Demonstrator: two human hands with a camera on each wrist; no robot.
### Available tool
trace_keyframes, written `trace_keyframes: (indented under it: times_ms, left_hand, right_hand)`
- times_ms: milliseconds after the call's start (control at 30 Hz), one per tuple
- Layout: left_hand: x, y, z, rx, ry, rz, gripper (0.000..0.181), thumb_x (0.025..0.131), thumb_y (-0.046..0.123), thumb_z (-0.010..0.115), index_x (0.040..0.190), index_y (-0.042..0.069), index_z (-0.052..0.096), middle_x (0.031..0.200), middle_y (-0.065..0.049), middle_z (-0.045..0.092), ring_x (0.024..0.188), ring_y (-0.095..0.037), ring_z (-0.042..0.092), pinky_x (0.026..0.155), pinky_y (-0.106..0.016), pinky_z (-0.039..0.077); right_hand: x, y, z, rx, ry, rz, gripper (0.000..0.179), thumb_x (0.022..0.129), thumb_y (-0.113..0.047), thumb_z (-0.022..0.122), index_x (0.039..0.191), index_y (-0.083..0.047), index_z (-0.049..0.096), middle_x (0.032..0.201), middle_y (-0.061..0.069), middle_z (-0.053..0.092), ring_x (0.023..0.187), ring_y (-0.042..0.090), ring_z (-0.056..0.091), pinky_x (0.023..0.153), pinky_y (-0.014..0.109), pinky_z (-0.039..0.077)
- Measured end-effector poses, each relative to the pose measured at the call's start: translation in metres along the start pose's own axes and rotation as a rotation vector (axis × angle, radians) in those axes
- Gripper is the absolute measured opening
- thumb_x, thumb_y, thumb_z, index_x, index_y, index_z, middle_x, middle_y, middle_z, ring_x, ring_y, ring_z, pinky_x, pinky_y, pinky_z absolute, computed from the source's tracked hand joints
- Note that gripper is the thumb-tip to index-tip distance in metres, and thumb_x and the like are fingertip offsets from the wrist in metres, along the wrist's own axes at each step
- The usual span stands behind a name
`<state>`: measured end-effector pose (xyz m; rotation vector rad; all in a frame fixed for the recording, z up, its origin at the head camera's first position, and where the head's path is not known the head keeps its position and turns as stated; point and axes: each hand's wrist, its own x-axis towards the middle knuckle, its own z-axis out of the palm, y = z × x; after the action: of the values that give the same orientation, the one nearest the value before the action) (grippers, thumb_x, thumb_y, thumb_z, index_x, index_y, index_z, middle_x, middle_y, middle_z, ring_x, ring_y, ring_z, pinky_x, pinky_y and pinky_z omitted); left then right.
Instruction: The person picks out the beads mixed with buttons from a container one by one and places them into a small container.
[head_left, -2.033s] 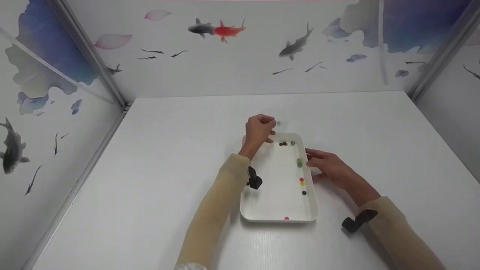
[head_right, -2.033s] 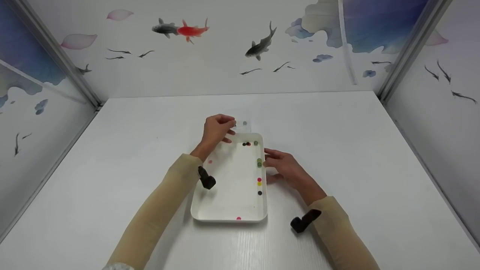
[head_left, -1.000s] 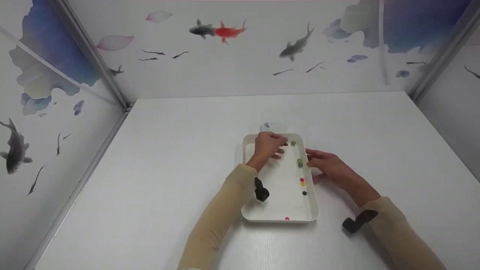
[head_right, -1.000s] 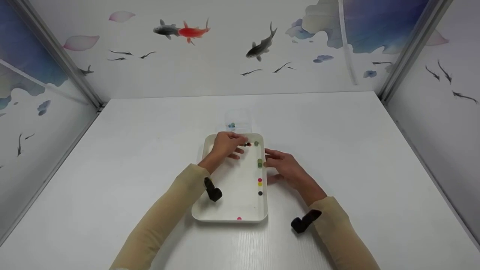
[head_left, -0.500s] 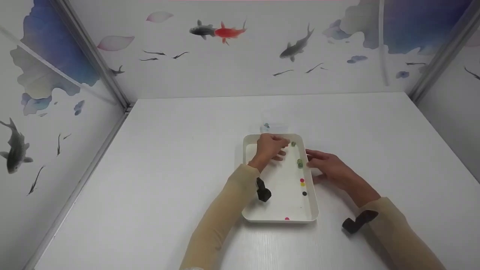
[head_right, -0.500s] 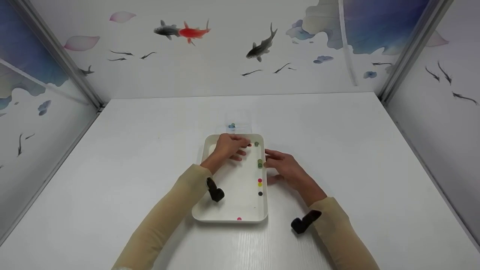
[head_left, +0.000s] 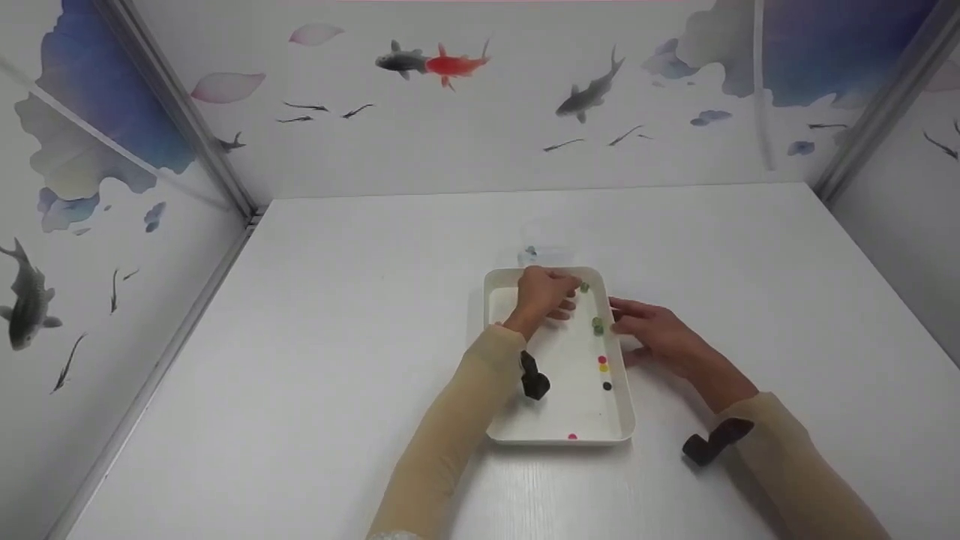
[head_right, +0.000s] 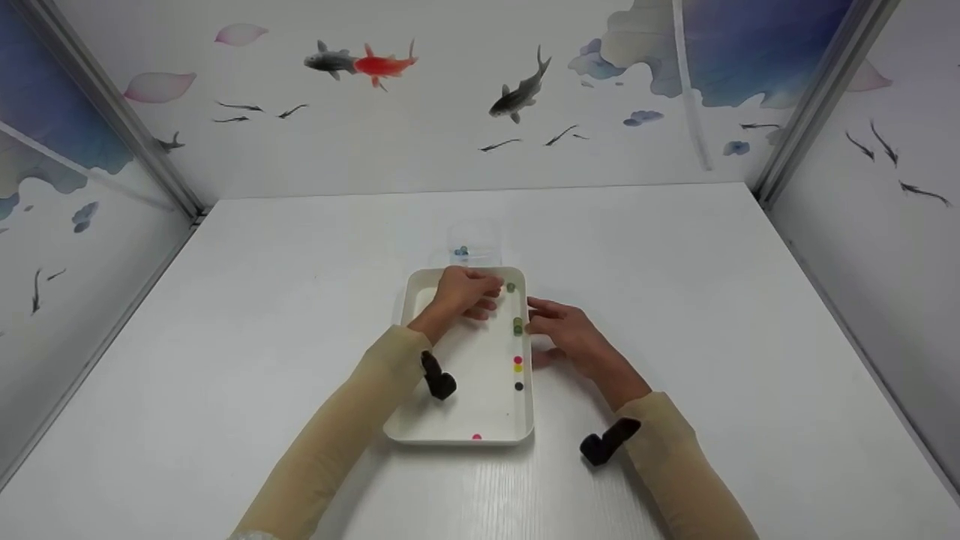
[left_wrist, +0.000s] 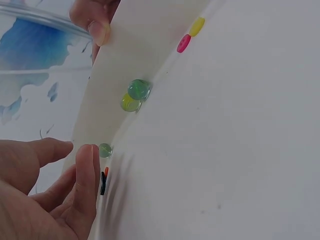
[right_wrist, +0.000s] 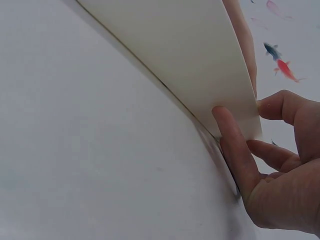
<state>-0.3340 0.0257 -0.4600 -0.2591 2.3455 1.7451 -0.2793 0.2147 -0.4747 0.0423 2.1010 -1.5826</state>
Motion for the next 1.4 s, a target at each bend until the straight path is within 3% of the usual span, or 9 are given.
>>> trace_keyframes:
  times_ms: [367,1033,1400]
  left_hand:
    - [0.009,-0.001,0.008,-0.005,0.016,-0.028,0.013,0.076,0.022,0.071,0.071,0.011,0.066,0.067,-0.006,0.066,0.046,-0.013,0.060,0.043,-0.025,0.051]
    - [0.002,0.003,0.014,0.042,0.031,0.026,0.011,0.080,0.020,0.068,0.074,0.012,0.065,0.058,-0.002,0.059,0.045,-0.012,0.057,0.043,-0.023,0.049]
    - [0.004,0.002,0.019,0.068,0.027,0.011,0.014,0.079,0.019,0.068,0.068,0.012,0.062,0.052,0.000,0.055,0.044,-0.012,0.055,0.040,-0.022,0.046]
  right_hand:
    - [0.001,-0.001,0.001,0.031,-0.005,-0.008,0.059,0.085,-0.021,0.057,0.141,-0.025,0.036,0.145,0.004,0.038,0.119,0.024,0.050,0.086,0.035,0.052]
    - [0.002,0.000,-0.001,-0.015,0.021,-0.003,0.058,0.086,-0.025,0.056,0.141,-0.027,0.037,0.145,0.003,0.038,0.119,0.023,0.049,0.083,0.033,0.053]
    - [0.001,0.000,0.000,0.005,0.024,0.009,0.060,0.083,-0.021,0.058,0.140,-0.028,0.038,0.144,0.003,0.040,0.114,0.020,0.053,0.079,0.034,0.054]
